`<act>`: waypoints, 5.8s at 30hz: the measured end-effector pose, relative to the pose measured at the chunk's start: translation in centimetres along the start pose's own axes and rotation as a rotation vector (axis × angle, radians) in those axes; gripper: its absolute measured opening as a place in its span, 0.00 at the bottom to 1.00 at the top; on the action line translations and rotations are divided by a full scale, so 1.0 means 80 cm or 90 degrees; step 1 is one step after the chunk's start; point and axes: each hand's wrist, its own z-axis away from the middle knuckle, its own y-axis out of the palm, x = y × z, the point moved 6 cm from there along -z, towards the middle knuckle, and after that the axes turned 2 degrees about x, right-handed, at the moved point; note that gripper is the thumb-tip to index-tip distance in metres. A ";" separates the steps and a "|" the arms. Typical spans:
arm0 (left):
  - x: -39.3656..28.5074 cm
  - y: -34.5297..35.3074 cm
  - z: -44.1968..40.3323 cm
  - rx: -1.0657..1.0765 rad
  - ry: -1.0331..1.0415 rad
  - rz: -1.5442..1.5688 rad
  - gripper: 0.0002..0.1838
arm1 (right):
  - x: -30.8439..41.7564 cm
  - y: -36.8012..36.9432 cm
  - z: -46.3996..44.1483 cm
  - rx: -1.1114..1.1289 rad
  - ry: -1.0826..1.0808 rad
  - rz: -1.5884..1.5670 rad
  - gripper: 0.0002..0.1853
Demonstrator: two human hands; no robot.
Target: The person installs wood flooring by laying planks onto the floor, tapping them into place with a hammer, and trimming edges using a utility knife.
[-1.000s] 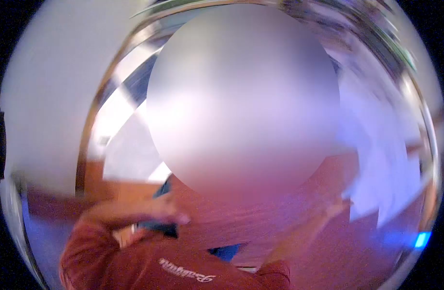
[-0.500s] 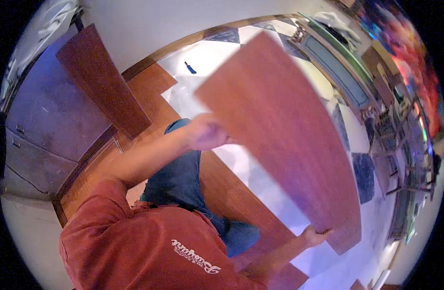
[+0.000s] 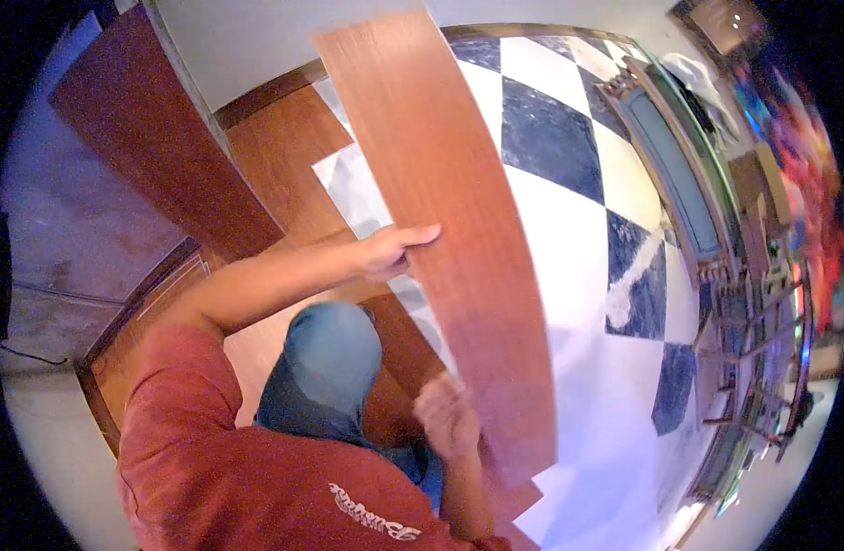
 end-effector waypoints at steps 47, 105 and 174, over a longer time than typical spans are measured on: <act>0.138 -0.653 -0.006 -0.690 -0.036 -0.305 0.32 | 0.191 -0.230 -0.389 -0.256 0.098 1.682 0.29; 0.007 -0.735 0.029 -0.906 0.022 -1.074 0.38 | 0.201 -0.281 -0.424 -0.240 0.229 1.487 0.35; 0.007 -0.746 0.004 -0.847 -0.194 -1.186 0.33 | 0.189 -0.298 -0.433 -0.267 0.199 1.583 0.31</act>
